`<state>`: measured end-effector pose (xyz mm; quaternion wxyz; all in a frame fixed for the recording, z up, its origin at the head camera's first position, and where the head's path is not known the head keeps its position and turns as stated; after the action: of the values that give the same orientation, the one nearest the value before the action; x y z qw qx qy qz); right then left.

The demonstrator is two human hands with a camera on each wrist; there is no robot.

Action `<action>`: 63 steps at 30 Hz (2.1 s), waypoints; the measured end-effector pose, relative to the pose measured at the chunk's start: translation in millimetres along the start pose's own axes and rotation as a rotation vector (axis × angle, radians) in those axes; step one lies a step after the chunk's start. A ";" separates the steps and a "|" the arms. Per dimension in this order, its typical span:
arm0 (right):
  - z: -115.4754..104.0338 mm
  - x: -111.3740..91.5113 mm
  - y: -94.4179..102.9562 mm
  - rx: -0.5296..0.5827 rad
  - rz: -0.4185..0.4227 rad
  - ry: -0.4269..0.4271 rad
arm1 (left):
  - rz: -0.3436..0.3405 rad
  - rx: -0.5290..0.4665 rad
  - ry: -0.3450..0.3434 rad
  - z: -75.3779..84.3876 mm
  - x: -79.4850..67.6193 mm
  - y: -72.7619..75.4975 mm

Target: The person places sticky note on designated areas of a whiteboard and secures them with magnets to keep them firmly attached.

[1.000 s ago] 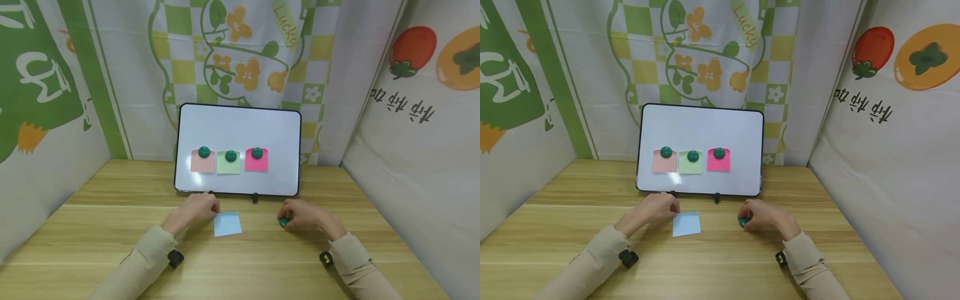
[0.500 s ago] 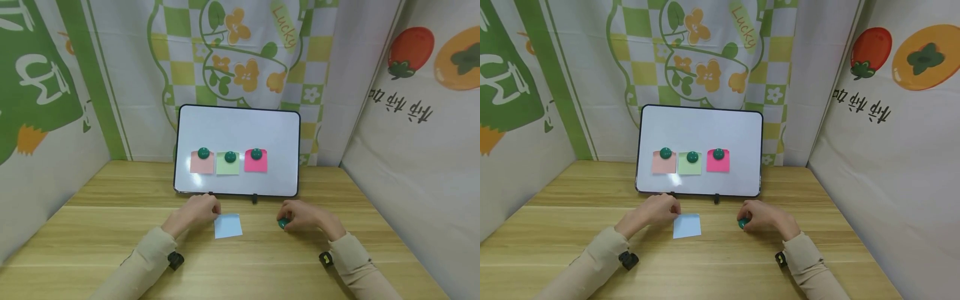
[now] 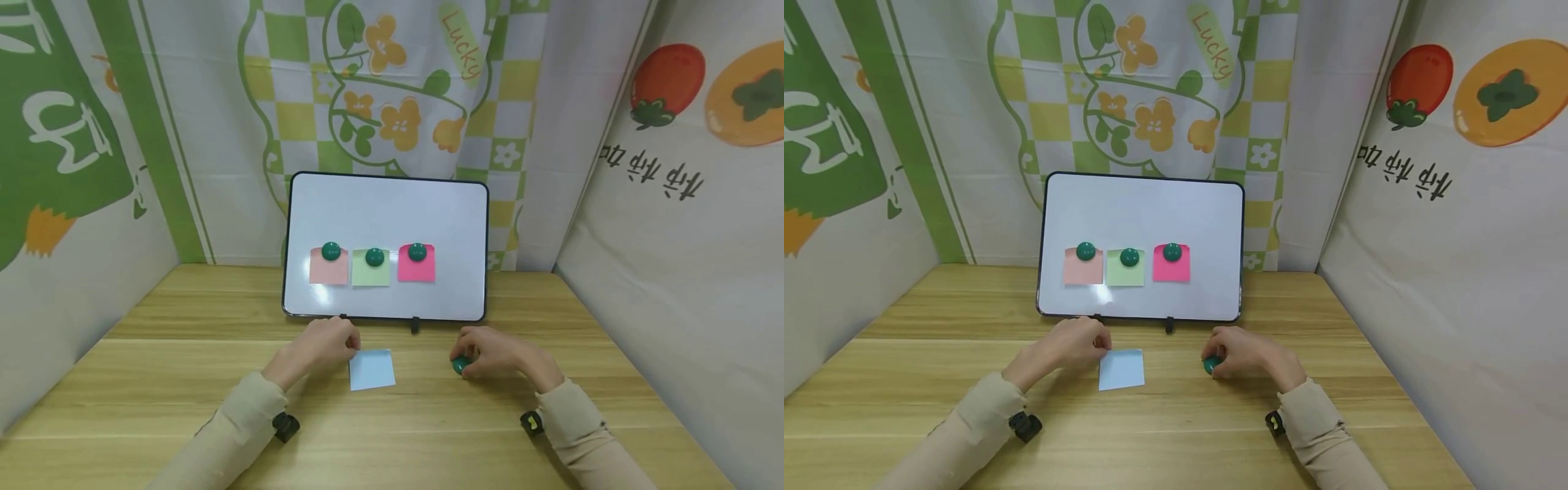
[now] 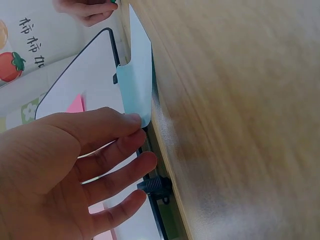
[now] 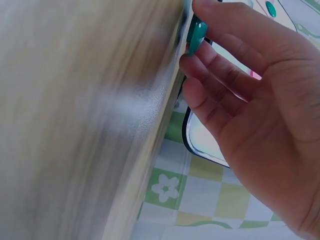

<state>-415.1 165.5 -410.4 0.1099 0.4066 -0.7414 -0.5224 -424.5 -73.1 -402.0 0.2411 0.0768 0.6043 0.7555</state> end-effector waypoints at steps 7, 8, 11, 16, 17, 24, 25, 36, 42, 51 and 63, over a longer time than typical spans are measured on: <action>-0.6 -3.1 2.0 -0.001 0.009 -0.004 | 0.024 0.010 -0.015 4.4 -0.2 1.1; -0.6 -3.5 2.4 0.002 0.009 -0.007 | 0.030 0.013 -0.023 5.7 -0.5 1.6; -0.4 -4.4 4.7 0.004 0.017 -0.015 | 0.049 0.017 -0.053 10.4 -1.9 4.0; -4.0 -3.7 11.2 0.000 0.049 0.027 | 0.083 0.017 -0.067 13.6 -2.8 9.1; -4.6 -3.4 12.2 0.000 0.052 0.033 | 0.090 0.018 -0.069 14.0 -2.6 10.2; -1.9 -5.2 15.5 -0.010 0.063 0.025 | 0.129 0.008 -0.108 21.0 1.9 16.0; -2.7 -5.9 16.5 -0.012 0.068 0.032 | 0.135 0.010 -0.110 21.9 2.9 16.8; -18.4 -12.1 30.7 -0.042 0.144 0.119 | 0.191 0.053 -0.161 43.5 18.1 35.3; -24.2 -14.1 37.0 -0.053 0.188 0.142 | 0.209 0.083 -0.196 56.3 26.7 45.1; -24.4 -16.1 43.2 -0.053 0.260 0.171 | 0.211 0.104 -0.207 68.6 40.9 51.9; -47.1 -25.7 71.3 -0.226 0.558 0.294 | 0.263 0.143 -0.234 89.8 58.0 68.3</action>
<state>-405.6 160.4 -321.8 0.3989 0.2445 -0.7377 -0.4867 -457.0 21.6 -324.1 0.2029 0.2594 0.6090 0.7216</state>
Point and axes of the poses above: each hand's wrist, its own x-axis towards the middle knuckle, its own y-axis out of the back of the hand, z = x × y, the point moved 10 cm from there along x, towards the middle knuckle, and after that the axes turned 10 degrees about -z, right-handed, at the moved point
